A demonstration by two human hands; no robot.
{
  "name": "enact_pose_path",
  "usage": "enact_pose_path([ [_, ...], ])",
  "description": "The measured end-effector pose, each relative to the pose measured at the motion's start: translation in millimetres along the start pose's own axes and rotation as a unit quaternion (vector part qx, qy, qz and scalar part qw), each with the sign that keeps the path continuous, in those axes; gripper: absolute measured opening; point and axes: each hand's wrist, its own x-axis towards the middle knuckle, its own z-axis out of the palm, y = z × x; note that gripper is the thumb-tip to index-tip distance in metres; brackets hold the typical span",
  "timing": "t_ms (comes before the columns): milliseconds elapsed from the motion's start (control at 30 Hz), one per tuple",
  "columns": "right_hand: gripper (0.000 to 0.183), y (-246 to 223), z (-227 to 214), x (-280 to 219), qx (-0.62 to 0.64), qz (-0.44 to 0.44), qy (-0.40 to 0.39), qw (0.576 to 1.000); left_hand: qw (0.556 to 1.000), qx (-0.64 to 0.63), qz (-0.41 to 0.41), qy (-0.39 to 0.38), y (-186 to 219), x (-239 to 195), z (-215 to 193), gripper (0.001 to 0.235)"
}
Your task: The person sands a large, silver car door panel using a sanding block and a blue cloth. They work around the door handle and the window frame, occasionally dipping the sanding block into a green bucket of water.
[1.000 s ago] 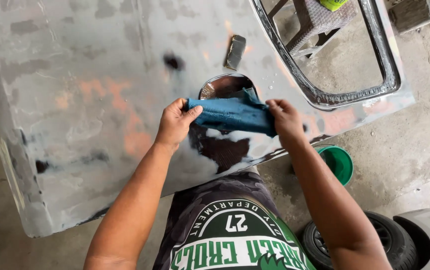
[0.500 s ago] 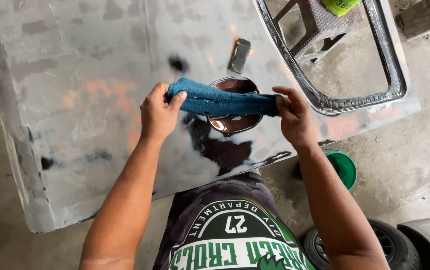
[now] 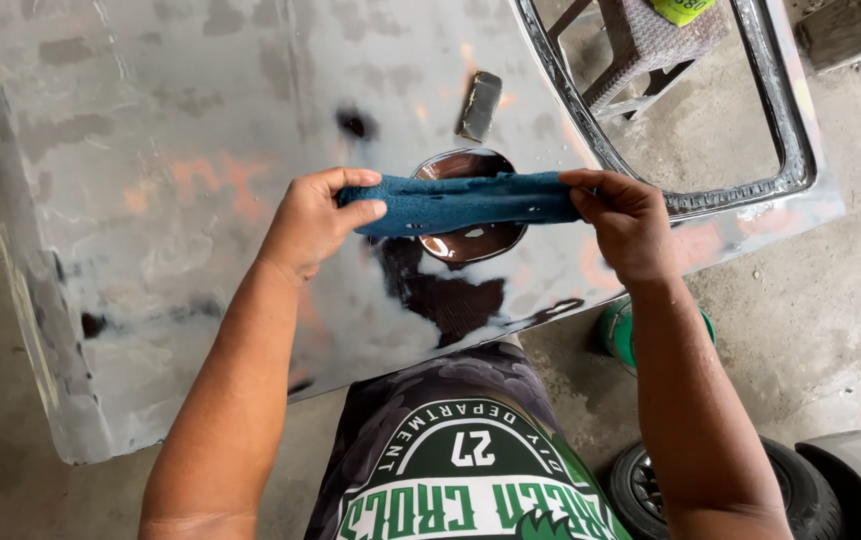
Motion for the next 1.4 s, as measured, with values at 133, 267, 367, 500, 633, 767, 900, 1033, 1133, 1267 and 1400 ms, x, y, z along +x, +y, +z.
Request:
enact_pose_path([
  [133,0.030,-30,12,-9,-0.096,0.050,-0.040,0.993,0.945,0.321,0.068,0.001,18,-12,10,0.049],
  [267,0.047,-40,21,-18,-0.312,-0.013,-0.073,0.947,0.833,0.544,0.096,0.027,2,-12,5,0.052],
  [367,0.030,-29,12,-20,-0.405,-0.012,-0.057,0.912,0.818,0.572,0.055,0.026,6,-13,0,0.034],
  [500,0.022,-27,-1,-19,-0.456,-0.216,-0.033,0.863,0.868,0.481,0.122,0.016,11,-14,-19,0.019],
  [633,0.009,-14,-1,-12,-0.162,-0.100,-0.059,0.980,0.986,0.077,0.113,-0.093,-14,-4,-30,0.012],
  [767,0.017,61,10,-1,-0.020,0.108,-0.011,0.994,0.993,-0.089,-0.005,0.076,-47,10,7,0.011],
  [900,0.018,76,72,-8,-0.036,0.211,0.012,0.977,0.991,0.014,0.009,0.129,-106,8,55,0.020],
  [1033,0.016,119,97,-13,0.163,0.236,0.026,0.958,0.978,0.168,0.123,-0.008,-121,-10,83,0.034],
  [1133,0.014,114,102,-5,0.181,0.240,0.013,0.954,0.992,0.079,0.049,-0.079,-109,-11,69,0.043],
  [1267,0.022,90,116,30,0.153,0.274,0.026,0.949,0.995,0.008,-0.036,0.093,-107,4,38,0.046],
  [1400,0.024,61,126,77,0.247,0.204,-0.003,0.947,0.990,0.024,-0.026,0.135,-69,16,39,0.047],
])
